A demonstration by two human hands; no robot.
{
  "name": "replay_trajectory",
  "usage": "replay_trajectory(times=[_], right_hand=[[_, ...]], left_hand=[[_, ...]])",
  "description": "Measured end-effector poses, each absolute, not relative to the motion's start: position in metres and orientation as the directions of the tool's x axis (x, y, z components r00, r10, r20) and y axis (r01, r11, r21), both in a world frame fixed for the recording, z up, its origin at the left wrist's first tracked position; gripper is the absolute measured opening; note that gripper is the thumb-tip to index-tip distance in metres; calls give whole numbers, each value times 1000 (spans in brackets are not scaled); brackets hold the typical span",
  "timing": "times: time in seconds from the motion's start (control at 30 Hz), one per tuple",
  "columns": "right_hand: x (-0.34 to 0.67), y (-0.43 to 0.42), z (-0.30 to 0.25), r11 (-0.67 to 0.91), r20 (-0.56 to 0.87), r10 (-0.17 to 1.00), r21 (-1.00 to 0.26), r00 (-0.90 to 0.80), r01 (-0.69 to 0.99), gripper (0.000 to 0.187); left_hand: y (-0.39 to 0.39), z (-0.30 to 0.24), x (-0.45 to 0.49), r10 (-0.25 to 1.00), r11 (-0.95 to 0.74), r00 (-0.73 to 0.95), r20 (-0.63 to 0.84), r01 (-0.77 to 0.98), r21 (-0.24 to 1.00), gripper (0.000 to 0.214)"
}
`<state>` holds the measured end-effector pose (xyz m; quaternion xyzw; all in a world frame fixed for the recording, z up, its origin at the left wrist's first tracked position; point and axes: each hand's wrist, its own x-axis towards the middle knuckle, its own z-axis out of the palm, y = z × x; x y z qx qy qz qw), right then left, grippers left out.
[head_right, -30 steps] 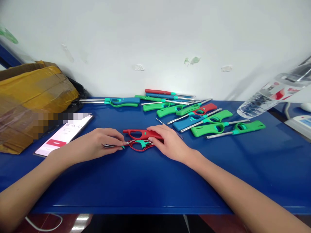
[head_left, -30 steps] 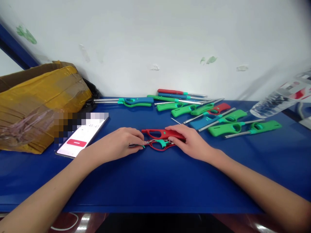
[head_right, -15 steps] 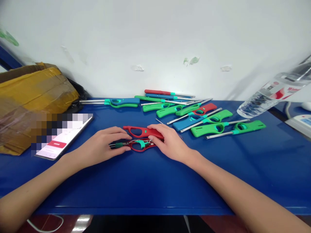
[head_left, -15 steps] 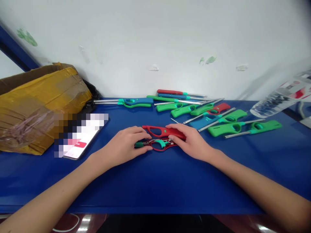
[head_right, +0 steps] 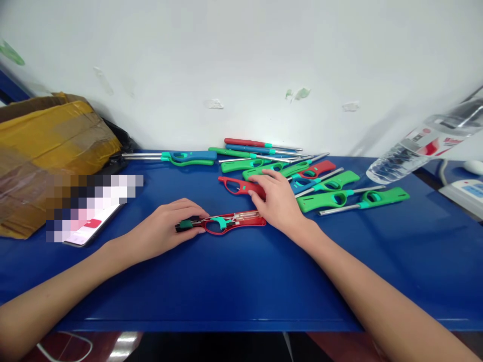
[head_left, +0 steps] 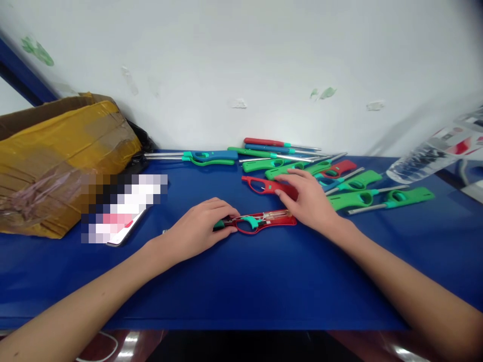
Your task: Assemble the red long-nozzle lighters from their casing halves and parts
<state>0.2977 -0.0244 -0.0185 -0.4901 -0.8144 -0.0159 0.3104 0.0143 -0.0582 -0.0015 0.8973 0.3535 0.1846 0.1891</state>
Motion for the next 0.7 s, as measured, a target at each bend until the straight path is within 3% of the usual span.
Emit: replay_trajectory(times=[0.27,0.43,0.7], right_hand=[[290,-35,-8,666,586,690,-282,-425,691,20],[280,-50,-5,769,491,633,-317,-598,555,20],[268,-60,-10,750,382,655,-438,-652,497,14]], left_hand=[[-58,-1,14,699,-682,683,211,548,485,13],[-58,1,16,713,-665,672,200,558,497,18],[-58,-5,12,678,-704,695,241,518,486,17]])
